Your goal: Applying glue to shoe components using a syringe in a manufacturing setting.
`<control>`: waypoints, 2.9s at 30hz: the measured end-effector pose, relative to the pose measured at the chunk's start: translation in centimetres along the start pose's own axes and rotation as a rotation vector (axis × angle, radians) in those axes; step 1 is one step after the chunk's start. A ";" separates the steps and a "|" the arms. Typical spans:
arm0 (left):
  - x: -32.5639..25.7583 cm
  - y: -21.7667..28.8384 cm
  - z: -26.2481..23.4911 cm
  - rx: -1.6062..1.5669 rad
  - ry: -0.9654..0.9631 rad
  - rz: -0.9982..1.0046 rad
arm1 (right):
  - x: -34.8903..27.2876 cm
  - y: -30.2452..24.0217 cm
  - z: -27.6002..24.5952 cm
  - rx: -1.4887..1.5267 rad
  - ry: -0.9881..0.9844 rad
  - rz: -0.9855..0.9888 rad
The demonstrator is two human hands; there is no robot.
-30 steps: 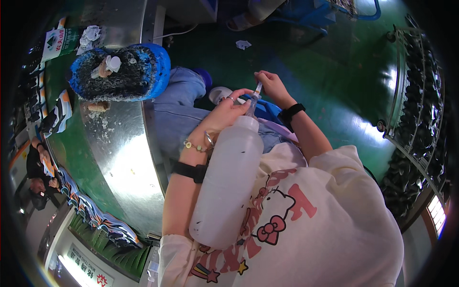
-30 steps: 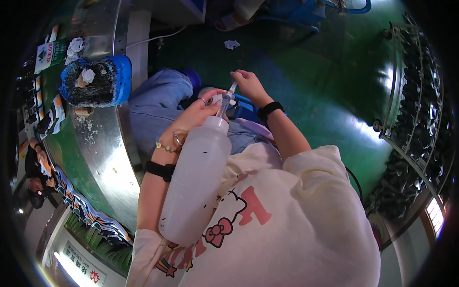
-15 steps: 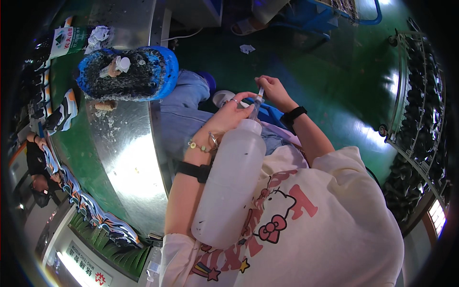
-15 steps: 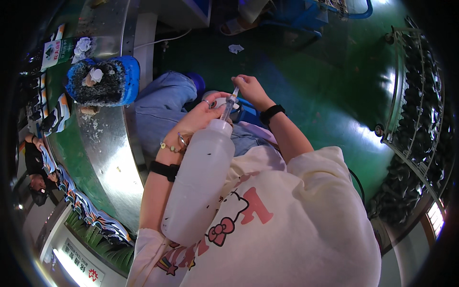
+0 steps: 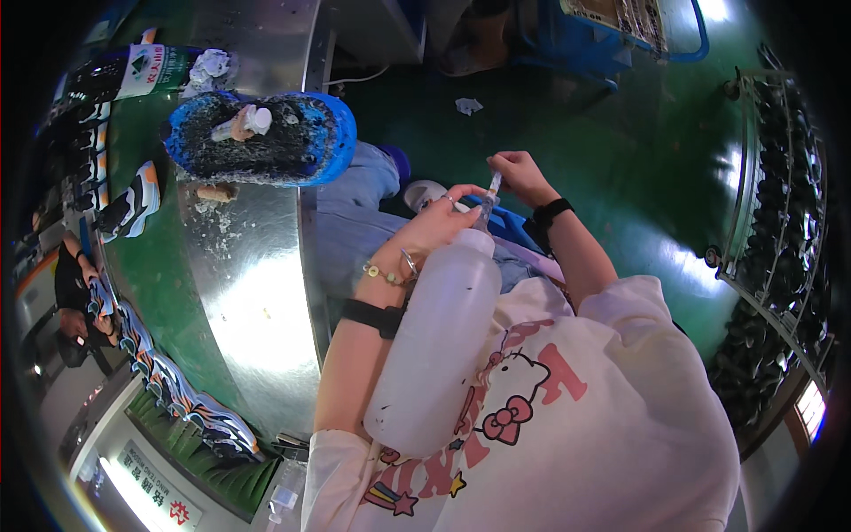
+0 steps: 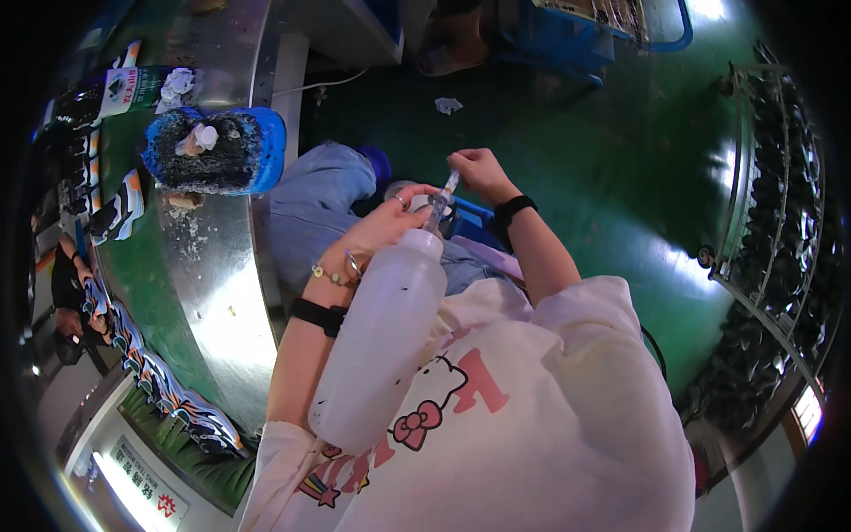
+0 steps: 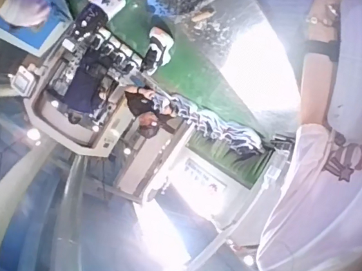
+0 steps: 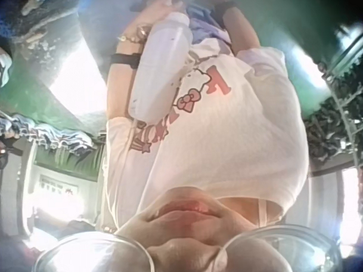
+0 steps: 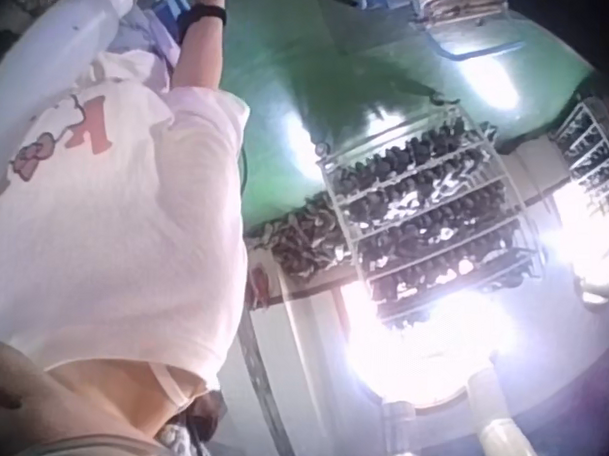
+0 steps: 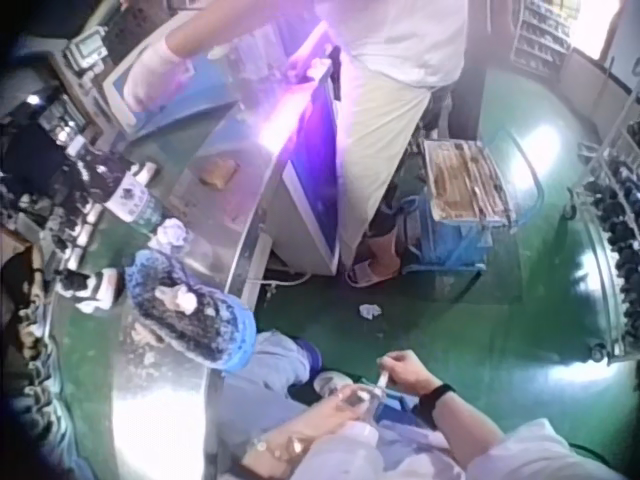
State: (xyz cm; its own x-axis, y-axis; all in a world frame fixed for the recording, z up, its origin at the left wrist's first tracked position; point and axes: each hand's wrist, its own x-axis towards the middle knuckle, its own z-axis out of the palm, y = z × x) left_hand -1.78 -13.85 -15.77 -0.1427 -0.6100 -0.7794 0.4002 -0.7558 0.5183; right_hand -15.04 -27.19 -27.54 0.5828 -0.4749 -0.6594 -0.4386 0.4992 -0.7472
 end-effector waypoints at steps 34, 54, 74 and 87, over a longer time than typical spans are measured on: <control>-34.7 20.7 1.1 0.606 1.099 1.590 | -12.3 -20.9 -0.7 -0.090 0.075 -0.580; -20.7 32.1 -3.5 1.384 1.620 1.580 | -13.8 -17.5 -0.3 -0.186 -0.140 -0.579; -17.8 3.1 1.0 0.388 0.485 1.107 | -17.6 -14.1 7.9 -0.548 -0.541 -0.653; -15.4 6.7 -1.5 1.116 0.640 1.025 | -5.0 -8.2 -2.6 -0.650 0.140 -0.405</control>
State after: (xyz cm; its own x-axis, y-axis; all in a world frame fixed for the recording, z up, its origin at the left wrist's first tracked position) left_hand 4.45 -9.15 -0.81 0.2420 -0.9562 0.1645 -0.7646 -0.0836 0.6391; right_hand -16.12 -30.81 -18.34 0.7101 -0.6386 -0.2966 -0.5483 -0.2373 -0.8019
